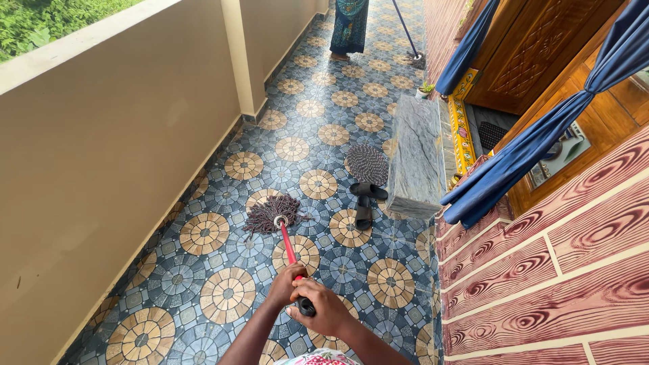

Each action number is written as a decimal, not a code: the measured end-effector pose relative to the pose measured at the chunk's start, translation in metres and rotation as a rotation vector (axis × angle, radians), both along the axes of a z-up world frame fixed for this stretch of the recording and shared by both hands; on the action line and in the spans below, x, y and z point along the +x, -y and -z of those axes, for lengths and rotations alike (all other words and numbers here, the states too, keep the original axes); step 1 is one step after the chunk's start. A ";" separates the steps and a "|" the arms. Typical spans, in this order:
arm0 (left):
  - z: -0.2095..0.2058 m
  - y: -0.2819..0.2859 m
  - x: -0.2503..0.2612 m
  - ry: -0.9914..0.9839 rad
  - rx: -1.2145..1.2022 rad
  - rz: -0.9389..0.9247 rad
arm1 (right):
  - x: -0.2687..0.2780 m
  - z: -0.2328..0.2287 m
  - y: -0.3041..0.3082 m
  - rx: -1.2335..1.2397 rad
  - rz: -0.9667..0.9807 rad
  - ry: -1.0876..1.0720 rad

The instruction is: The person mops the tiled floor of a balcony by moving a mop back and forth across the patterned surface.

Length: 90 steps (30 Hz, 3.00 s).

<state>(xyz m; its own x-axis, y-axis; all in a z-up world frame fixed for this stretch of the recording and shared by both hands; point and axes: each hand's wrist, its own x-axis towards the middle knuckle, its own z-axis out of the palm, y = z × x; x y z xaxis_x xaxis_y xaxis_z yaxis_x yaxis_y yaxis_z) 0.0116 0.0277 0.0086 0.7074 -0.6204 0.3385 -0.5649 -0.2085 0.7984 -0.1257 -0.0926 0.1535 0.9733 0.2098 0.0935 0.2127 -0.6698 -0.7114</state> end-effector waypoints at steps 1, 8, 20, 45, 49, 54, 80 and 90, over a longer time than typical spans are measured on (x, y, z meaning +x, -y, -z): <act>0.001 -0.003 0.002 0.000 0.015 0.005 | 0.001 0.001 -0.003 0.004 -0.008 -0.034; 0.000 -0.032 0.003 -0.017 0.064 -0.024 | 0.006 0.005 -0.025 0.042 -0.064 -0.090; 0.014 -0.125 -0.006 -0.047 0.083 -0.188 | 0.020 0.025 -0.096 0.069 -0.240 -0.109; -0.033 -0.219 -0.183 0.061 0.030 -1.017 | 0.014 -0.049 -0.176 -0.070 -1.289 -0.048; -0.039 -0.217 -0.215 -0.012 0.067 -1.170 | 0.005 -0.061 -0.190 -0.097 -1.469 -0.051; -0.046 -0.217 -0.247 -0.023 0.038 -1.324 | -0.007 -0.059 -0.204 -0.137 -1.593 -0.026; -0.074 -0.053 -0.188 -0.058 0.039 -1.011 | 0.010 -0.084 0.003 0.399 -0.938 -0.201; -0.080 0.018 -0.176 -0.022 0.027 -0.617 | -0.052 -0.098 0.077 0.220 -0.616 -0.025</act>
